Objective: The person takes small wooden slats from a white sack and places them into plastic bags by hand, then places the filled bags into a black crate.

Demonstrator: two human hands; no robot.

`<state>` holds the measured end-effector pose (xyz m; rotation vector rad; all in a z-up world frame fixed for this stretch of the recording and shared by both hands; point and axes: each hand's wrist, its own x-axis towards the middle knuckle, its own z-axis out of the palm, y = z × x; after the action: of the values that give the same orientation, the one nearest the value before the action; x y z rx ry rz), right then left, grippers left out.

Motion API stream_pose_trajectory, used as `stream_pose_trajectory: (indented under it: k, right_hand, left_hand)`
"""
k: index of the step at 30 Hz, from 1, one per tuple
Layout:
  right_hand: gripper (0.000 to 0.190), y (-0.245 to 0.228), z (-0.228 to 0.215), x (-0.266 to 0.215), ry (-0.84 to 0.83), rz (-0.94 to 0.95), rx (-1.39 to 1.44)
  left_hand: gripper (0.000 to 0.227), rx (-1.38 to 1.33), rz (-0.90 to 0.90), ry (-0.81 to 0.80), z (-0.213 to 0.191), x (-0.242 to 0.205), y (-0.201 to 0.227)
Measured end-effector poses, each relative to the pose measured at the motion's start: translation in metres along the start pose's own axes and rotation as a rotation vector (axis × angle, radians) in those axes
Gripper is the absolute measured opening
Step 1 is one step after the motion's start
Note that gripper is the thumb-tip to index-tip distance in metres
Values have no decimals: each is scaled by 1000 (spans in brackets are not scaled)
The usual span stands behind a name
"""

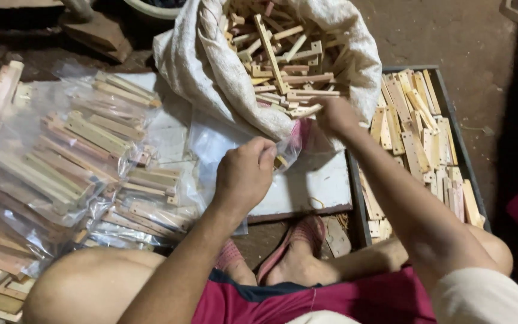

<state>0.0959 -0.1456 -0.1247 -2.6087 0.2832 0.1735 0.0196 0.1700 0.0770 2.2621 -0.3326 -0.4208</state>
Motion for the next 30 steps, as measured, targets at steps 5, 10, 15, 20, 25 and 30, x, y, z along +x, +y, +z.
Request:
stream_pose_trajectory:
  k: [5,10,15,20,25,30]
  right_hand:
    - [19,-30,20,9,67,-255,-509]
    - [15,-14,14,6,316,-494,-524]
    - [10,-3,-31,-9,829,-364,-69]
    - [15,30,-50,-21,706,-111,585]
    - [23,13,-83,-46,796,75,1013]
    - [21,-59,-132,-130,613,-97,1220]
  left_hand:
    - [25,31,28,-19,-3,8,-2]
    - [27,105,56,-18,-7,12,-12]
    - [21,138,116,-7,-1,11,-14]
    - [21,134,178,-6,9,4,-15]
    - [20,128,137,-16,14,8,-22]
    - [10,105,168,94,9,7,-23]
